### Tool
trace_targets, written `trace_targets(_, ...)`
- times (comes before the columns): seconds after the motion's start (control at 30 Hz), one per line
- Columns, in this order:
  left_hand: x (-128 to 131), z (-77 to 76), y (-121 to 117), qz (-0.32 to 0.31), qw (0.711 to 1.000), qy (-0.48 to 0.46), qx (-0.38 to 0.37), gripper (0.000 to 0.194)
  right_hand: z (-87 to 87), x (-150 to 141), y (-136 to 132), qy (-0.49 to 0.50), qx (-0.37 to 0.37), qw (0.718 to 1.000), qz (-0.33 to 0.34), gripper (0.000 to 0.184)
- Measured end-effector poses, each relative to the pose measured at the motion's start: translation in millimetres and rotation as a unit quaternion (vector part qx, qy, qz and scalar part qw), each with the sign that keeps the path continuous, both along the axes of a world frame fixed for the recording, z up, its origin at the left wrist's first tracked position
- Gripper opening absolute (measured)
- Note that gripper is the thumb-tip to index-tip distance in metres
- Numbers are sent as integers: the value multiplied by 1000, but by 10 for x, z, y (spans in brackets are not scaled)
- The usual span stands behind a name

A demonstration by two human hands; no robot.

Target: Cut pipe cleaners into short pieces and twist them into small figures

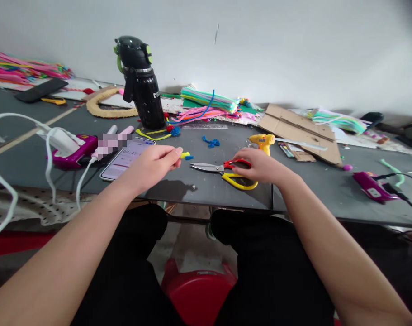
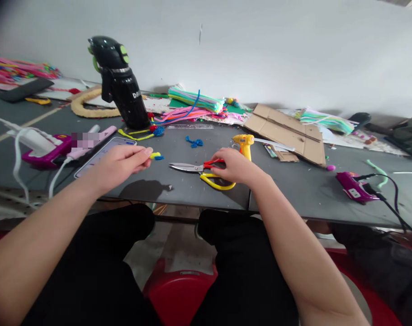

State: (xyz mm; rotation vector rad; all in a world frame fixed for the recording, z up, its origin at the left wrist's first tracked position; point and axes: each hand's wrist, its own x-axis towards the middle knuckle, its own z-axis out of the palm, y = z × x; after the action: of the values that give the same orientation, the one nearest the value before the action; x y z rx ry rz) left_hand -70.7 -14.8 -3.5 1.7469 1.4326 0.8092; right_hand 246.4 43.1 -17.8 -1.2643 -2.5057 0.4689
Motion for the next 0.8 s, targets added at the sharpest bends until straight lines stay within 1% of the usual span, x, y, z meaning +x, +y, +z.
trace_targets(0.07,44,10,-29,-3,999,17,27,45,62,-107,-54,86,42,995,-24,25)
trace_targets(0.1,70,18,-44,-5,999,23,40,46,90,-181,-100,145,37,989,-19,26)
trace_targets(0.13,97,27,-59,-8,998,29,50,46,115,-265,-156,196,19,980,2,29)
trace_targets(0.2,149,46,-88,-14,997,40,65,46,153,-445,-278,251,10,966,53,36)
trace_targets(0.23,173,55,-101,-17,997,43,68,46,166,-530,-333,264,16,962,73,38)
trace_targets(0.3,212,68,-125,-23,996,42,71,46,181,-665,-410,289,38,952,95,35)
trace_targets(0.37,240,75,-143,-29,996,37,71,45,185,-742,-440,300,49,946,110,30)
trace_targets(0.43,258,78,-155,-37,996,36,70,44,183,-768,-441,301,45,944,124,26)
trace_targets(0.57,277,87,-168,-48,996,35,70,42,173,-767,-434,307,11,944,123,20)
trace_targets(0.7,279,115,-180,-54,995,36,72,40,150,-785,-452,340,-39,933,107,22)
trace_targets(0.8,277,136,-189,-65,995,34,67,40,149,-795,-476,361,-59,925,104,23)
